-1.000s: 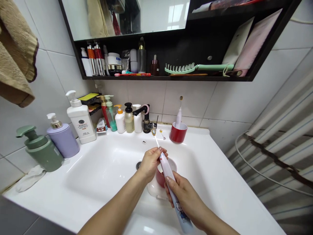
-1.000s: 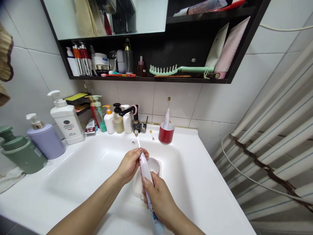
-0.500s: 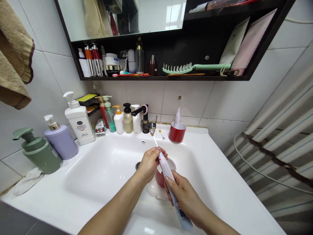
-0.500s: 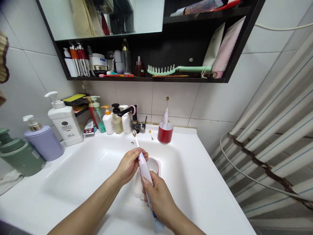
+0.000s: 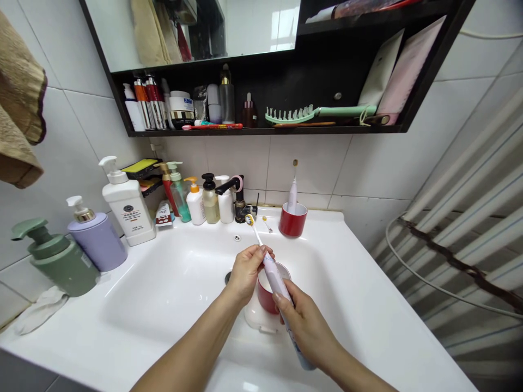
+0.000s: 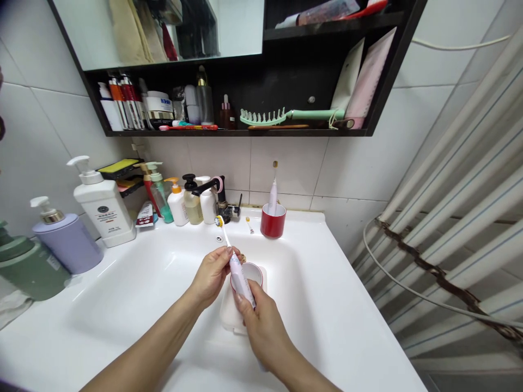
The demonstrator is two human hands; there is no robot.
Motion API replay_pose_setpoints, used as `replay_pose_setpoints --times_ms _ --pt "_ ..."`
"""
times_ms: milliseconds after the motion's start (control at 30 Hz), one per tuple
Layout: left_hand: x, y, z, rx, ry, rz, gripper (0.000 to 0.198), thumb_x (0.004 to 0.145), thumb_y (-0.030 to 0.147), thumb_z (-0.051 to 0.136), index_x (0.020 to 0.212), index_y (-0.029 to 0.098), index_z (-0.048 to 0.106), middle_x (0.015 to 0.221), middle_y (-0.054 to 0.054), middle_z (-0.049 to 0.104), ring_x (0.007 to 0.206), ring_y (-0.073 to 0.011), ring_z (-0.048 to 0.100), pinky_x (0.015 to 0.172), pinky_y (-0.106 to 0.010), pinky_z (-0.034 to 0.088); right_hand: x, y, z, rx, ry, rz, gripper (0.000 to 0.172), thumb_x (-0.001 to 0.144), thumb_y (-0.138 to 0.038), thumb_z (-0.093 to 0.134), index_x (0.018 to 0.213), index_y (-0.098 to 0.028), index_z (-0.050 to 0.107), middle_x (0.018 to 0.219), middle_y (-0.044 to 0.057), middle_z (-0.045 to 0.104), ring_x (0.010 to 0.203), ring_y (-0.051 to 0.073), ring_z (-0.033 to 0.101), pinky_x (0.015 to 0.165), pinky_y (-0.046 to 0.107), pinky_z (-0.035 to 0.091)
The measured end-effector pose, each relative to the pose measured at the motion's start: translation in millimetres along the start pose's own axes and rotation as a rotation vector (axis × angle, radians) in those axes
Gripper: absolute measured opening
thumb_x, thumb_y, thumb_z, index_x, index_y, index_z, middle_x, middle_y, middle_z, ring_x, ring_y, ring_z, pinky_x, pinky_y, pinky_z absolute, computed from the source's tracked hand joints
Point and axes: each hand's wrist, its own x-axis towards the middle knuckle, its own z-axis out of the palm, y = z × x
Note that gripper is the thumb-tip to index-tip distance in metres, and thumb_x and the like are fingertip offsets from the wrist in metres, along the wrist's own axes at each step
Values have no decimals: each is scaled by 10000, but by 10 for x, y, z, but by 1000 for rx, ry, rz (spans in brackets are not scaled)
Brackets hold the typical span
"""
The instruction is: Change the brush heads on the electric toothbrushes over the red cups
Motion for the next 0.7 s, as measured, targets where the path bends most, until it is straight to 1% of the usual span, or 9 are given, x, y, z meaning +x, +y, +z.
replay_pose_setpoints --times_ms 200,300,433,500,700 --pt "-2 3 1 -17 -6 -3 201 624 316 483 577 121 500 561 -6 491 567 -84 444 604 -220 324 -13 -13 15 103 -79 27 243 723 -373 311 748 -155 417 511 -39 373 431 65 336 408 189 276" --pt "-8 -4 3 -27 -3 -4 196 614 315 495 574 123 501 557 -1 487 559 -79 437 594 -214 320 -11 -7 14 79 -49 30 242 714 -369 329 783 -158 425 508 -40 374 432 69 339 402 189 272" --pt "-14 -6 8 -23 -1 1 185 606 310 507 591 126 506 557 9 478 550 -72 428 579 -206 314 -7 -2 1 18 13 -14 257 709 -352 345 872 -173 429 527 -40 376 450 72 332 415 194 266" --pt "-14 -5 9 -6 -5 6 190 611 312 501 593 124 505 560 8 477 550 -72 426 580 -207 313 -8 -4 0 21 5 -11 249 709 -344 348 870 -172 429 532 -40 378 449 71 332 414 194 266" --pt "-9 -21 0 37 0 13 200 622 319 488 592 122 497 564 5 469 555 -73 422 578 -207 314 -15 -4 32 143 -78 23 217 722 -360 322 737 -160 406 515 -42 382 425 61 347 410 186 292"
